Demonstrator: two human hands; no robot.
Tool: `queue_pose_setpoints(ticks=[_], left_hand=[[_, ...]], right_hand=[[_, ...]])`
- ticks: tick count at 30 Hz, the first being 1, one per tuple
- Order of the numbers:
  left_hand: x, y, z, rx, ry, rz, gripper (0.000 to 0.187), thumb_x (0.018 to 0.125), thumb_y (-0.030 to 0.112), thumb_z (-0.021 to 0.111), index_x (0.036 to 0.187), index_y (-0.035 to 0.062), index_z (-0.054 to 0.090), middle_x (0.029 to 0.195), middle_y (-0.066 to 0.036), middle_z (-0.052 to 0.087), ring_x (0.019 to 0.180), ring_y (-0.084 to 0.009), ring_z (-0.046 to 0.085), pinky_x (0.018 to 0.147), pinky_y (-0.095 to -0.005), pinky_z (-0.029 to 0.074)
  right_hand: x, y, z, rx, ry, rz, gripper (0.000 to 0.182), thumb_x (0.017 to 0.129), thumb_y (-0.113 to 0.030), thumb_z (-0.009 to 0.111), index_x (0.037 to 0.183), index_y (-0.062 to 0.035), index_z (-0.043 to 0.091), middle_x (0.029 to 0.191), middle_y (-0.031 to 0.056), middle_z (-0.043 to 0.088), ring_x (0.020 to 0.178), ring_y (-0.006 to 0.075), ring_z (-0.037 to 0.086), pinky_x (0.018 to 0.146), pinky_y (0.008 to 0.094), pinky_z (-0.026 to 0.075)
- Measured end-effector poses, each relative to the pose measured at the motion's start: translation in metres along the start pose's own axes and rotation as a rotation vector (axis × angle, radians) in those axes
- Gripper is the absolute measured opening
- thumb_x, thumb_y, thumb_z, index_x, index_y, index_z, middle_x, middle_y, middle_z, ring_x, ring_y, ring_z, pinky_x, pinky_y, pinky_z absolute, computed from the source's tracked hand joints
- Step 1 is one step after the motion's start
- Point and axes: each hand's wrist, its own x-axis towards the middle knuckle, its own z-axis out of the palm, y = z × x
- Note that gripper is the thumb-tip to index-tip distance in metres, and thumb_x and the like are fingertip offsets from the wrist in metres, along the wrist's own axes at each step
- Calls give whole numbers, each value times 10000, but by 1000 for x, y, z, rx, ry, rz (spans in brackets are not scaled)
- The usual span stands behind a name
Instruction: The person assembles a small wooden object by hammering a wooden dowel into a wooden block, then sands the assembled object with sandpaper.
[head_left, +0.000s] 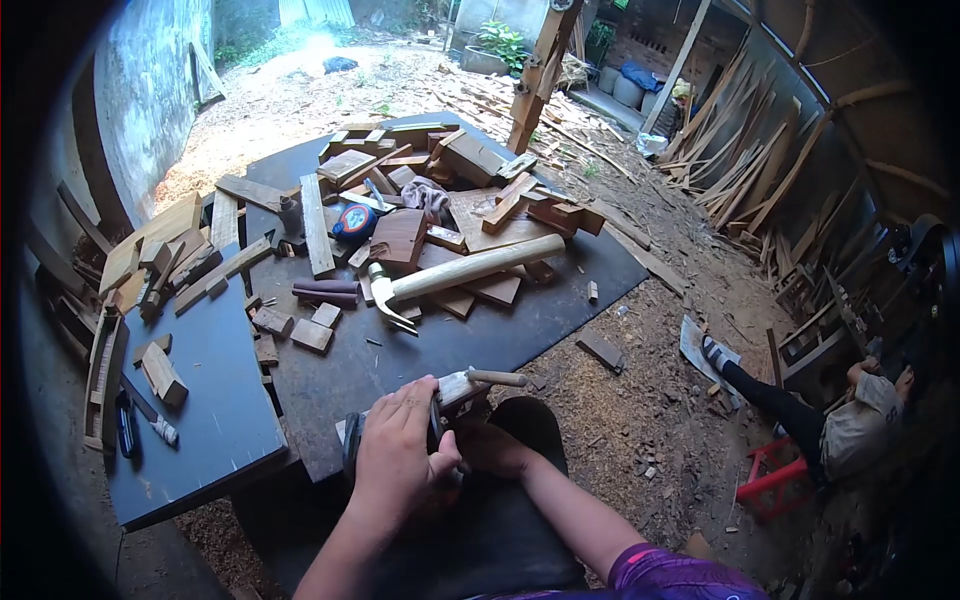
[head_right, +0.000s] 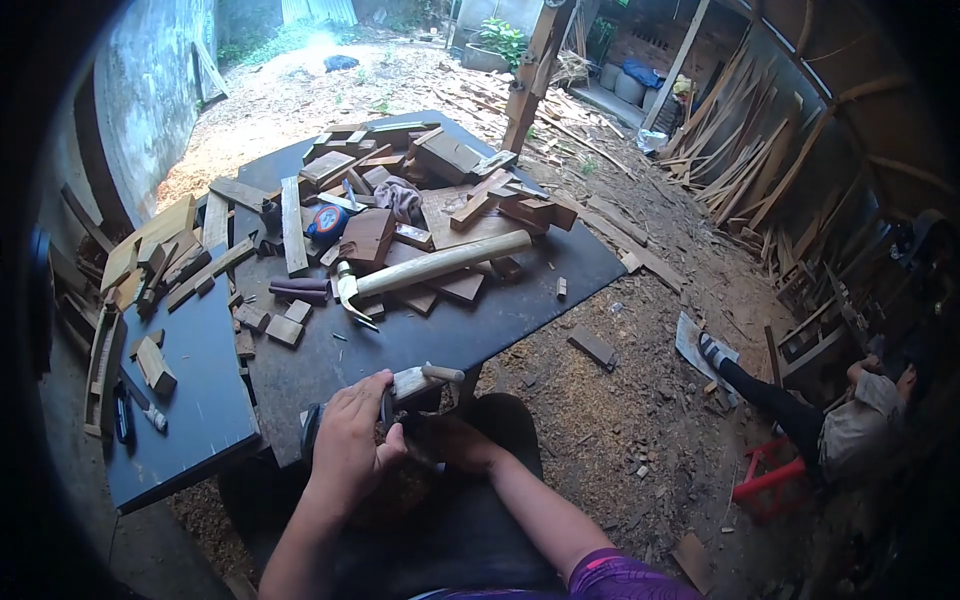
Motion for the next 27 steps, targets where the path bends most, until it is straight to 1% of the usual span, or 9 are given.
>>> queue_pose_setpoints(ticks=[5, 14, 17, 19, 20, 22, 24, 26, 27], left_hand=[[-2, 2, 0, -34, -21, -61, 640, 799, 198, 730, 1367, -33, 545, 1291, -235, 641, 1231, -391, 599, 1095, -470, 437], [-4, -4, 5, -12, 24, 33, 628, 798, 193, 707, 1357, -44, 547, 1308, -226, 638, 1217, -377, 606, 1092, -464, 442], [-5, -8, 13, 55, 21, 46, 616, 835, 226, 711, 1368, -38, 551, 1336, -220, 635, 1252, -365, 600, 1098, -468, 439], [-6, -9, 14, 90, 17, 40, 614, 855, 247, 714, 1375, -36, 550, 1345, -219, 633, 1263, -361, 598, 1101, -470, 436], [-7, -8, 13, 94, 16, 40, 632, 865, 272, 725, 1388, -33, 544, 1355, -216, 629, 1276, -353, 592, 1109, -468, 429], [-6, -5, 10, 100, 16, 28, 651, 874, 297, 737, 1400, -30, 537, 1365, -214, 626, 1289, -345, 586, 1118, -466, 422], [-4, 2, 0, 86, -46, 34, 721, 848, 334, 774, 1421, -25, 522, 1387, -205, 615, 1318, -331, 564, 1134, -456, 408], [-3, 1, -3, 112, -96, 37, 772, 816, 347, 805, 1431, -21, 515, 1410, -196, 601, 1343, -323, 542, 1140, -446, 400], [-3, 1, -3, 130, -100, 41, 780, 797, 338, 812, 1425, -20, 519, 1402, -191, 605, 1333, -322, 546, 1132, -443, 407]], right_hand=[[-7, 8, 10, 1131, -45, 168, 488, 976, -284, 694, 1405, -101, 550, 1156, 56, 682, 984, 154, 674, 733, 316, 533], [13, 59, -2, 1216, -256, 190, 281, 1050, -201, 590, 1299, -75, 612, 1146, 81, 688, 1025, 202, 686, 844, 387, 581], [13, 18, 14, 1225, 149, 168, 288, 1044, -161, 580, 1313, -61, 604, 1145, 88, 698, 1047, 213, 688, 929, 390, 571], [10, 38, 10, -170, 289, -187, 307, 1029, -106, 573, 1332, -53, 590, 1178, 93, 697, 1109, 218, 671, 987, 386, 543], [9, 38, 8, -168, 277, -186, 307, 1029, -106, 573, 1332, -53, 590, 1178, 93, 697, 1109, 218, 671, 987, 386, 543], [8, 39, 2, 1377, 183, 47, 335, 1035, -109, 550, 1363, -42, 562, 1263, 111, 666, 1176, 234, 644, 1017, 410, 528], [13, 47, 0, 1391, 146, 70, 379, 1022, -131, 560, 1387, -31, 544, 1316, 138, 635, 1204, 283, 626, 1062, 447, 504], [24, 51, 3, -42, 297, -258, 408, 1015, -174, 546, 1393, -19, 541, 1379, 161, 598, 1275, 338, 591, 1125, 451, 458], [25, 26, 10, 17, 308, -267, 480, 1000, -205, 550, 1438, -15, 502, 1450, 168, 552, 1379, 348, 509, 1182, 429, 399]])
